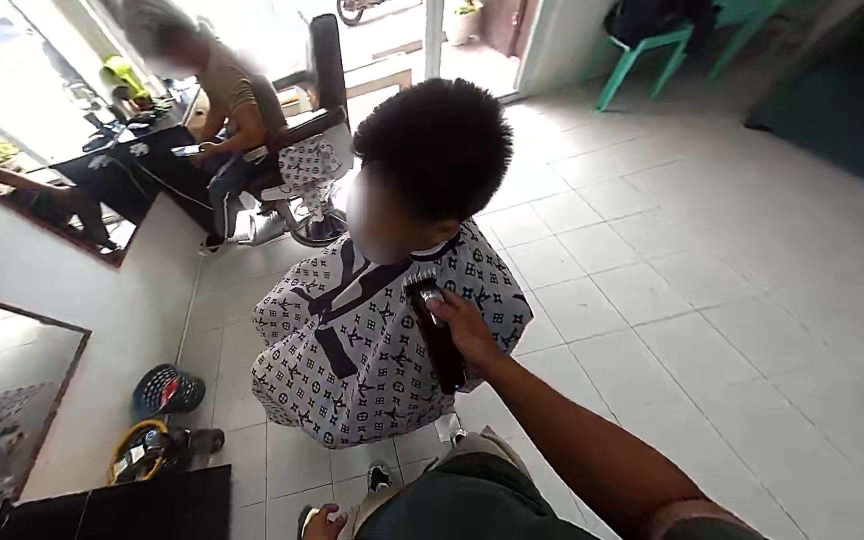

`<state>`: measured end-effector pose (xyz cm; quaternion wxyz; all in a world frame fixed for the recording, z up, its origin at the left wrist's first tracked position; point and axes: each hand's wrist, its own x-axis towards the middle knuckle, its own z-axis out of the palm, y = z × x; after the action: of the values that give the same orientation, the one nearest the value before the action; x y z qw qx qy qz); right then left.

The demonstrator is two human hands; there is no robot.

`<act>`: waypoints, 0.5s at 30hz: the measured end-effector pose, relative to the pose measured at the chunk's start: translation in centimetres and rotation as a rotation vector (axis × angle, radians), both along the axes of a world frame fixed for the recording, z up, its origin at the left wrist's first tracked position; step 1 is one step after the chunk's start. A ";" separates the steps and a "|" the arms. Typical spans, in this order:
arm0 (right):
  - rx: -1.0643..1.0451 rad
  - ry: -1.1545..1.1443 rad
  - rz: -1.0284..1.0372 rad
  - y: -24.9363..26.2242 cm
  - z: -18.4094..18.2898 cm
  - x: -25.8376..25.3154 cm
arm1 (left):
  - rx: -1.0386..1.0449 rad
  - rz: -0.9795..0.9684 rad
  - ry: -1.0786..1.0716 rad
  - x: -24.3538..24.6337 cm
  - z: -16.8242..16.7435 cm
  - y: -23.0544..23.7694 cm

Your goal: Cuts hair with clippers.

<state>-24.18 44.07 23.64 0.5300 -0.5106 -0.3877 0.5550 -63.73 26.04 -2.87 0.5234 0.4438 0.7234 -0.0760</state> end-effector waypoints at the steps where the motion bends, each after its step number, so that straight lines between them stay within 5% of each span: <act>1: 0.002 -0.034 -0.073 0.3 0.1 -0.3 | -0.007 -0.049 -0.007 -1.2 0.0 0.9; 6: 0.124 -0.019 -0.129 0.1 1.0 -0.9 | 0.099 -0.143 -0.162 -3.0 3.6 5.8; 11: -0.047 0.043 0.151 -5.3 0.4 -3.4 | 0.383 -0.090 -0.659 6.4 16.1 11.7; 15: -0.026 -0.035 0.267 -7.4 -0.5 -4.9 | 0.307 -0.122 -0.970 13.1 22.9 15.6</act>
<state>-29.13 36.67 23.15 0.4379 -0.4710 -0.4540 0.6166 -50.58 41.69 20.06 0.7222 0.5412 0.3730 0.2153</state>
